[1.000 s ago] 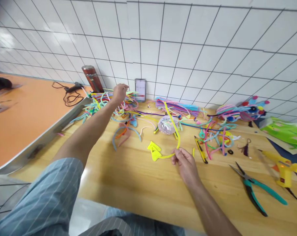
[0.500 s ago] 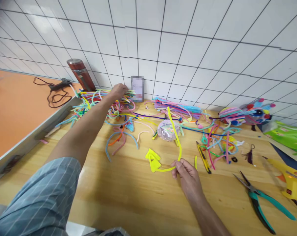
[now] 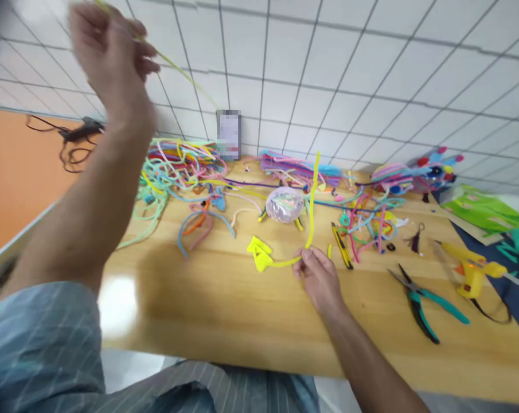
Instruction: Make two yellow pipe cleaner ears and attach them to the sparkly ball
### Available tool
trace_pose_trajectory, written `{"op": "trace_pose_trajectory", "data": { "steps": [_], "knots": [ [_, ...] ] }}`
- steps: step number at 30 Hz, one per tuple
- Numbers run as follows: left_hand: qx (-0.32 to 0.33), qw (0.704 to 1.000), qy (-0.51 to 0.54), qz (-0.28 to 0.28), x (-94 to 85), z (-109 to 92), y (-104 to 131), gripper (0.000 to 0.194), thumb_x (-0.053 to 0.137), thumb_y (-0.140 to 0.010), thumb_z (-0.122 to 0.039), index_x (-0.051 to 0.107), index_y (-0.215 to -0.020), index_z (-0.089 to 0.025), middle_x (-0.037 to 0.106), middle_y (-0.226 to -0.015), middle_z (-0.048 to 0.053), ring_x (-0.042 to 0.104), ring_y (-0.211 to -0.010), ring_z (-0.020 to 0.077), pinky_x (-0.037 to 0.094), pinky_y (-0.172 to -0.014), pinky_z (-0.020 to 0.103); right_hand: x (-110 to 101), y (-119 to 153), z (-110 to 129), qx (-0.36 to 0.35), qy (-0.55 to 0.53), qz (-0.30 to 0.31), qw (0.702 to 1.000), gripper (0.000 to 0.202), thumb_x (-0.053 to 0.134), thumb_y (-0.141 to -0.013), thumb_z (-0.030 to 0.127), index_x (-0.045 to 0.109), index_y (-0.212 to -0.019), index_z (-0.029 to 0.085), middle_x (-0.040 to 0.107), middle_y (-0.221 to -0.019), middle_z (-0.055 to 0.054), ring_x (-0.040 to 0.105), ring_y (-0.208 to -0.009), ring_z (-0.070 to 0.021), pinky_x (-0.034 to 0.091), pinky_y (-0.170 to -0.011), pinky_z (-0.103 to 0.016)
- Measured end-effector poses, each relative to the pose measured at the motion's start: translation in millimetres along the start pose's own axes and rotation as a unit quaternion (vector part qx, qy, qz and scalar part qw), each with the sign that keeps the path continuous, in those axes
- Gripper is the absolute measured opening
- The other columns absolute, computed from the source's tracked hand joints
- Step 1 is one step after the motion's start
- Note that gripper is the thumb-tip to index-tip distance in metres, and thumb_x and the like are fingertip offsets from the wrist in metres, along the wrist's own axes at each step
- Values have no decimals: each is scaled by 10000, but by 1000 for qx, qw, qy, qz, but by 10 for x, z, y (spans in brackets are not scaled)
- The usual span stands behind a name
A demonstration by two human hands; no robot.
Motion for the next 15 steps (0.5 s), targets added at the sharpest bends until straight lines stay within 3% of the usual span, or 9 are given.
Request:
{"op": "trace_pose_trajectory", "data": {
  "steps": [2,4,6,8,11,15],
  "knots": [
    [-51,993,71,75,-18,-255,509,355,300,-1103,91,453,-958,-195,689,-884,-46,669,-716,59,447,-635,196,14,-3,17,5,-24,2,1000,489,1072,-568,558,775,-719,201,692,-741,13,564,-547,-73,454,-487,-205],
    [-173,970,115,126,-110,-401,1160,246,529,-1012,79,542,-933,-153,745,-941,0,715,-764,89,499,-653,199,20,-5,26,8,-36,14,999,469,1066,-595,547,780,-732,202,674,-704,27,559,-540,-70,457,-488,-197],
    [-288,939,106,155,-249,-482,1809,168,721,-899,-7,650,-811,-131,695,-770,-7,647,-656,77,509,-609,184,23,1,36,8,-45,27,999,443,1059,-616,536,788,-747,211,653,-653,39,556,-527,-74,452,-484,-194],
    [-386,905,94,152,-387,-506,2328,129,850,-832,-145,722,-813,-151,669,-695,-4,625,-622,103,519,-563,196,31,16,47,2,-47,42,998,426,1051,-634,534,793,-756,218,638,-615,44,559,-522,-79,449,-485,-194],
    [-454,878,92,118,-501,-490,2766,211,900,-777,-225,701,-720,-185,676,-697,2,643,-646,115,534,-559,196,53,39,57,-12,-46,62,997,425,1036,-651,552,792,-752,219,634,-580,41,556,-510,-84,438,-481,-197],
    [-488,860,43,141,-497,-435,3008,223,903,-732,-277,702,-739,-180,713,-729,7,655,-637,112,548,-570,202,70,43,47,-15,-35,73,997,430,1021,-656,565,792,-759,217,642,-565,34,552,-501,-86,412,-471,-201]
  ]
}}
Point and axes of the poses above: each hand's wrist, its own y-axis away from the middle knuckle, its own x-axis out of the palm, z = x × y, the point moved 3 cm from there along -y, towards the middle knuckle
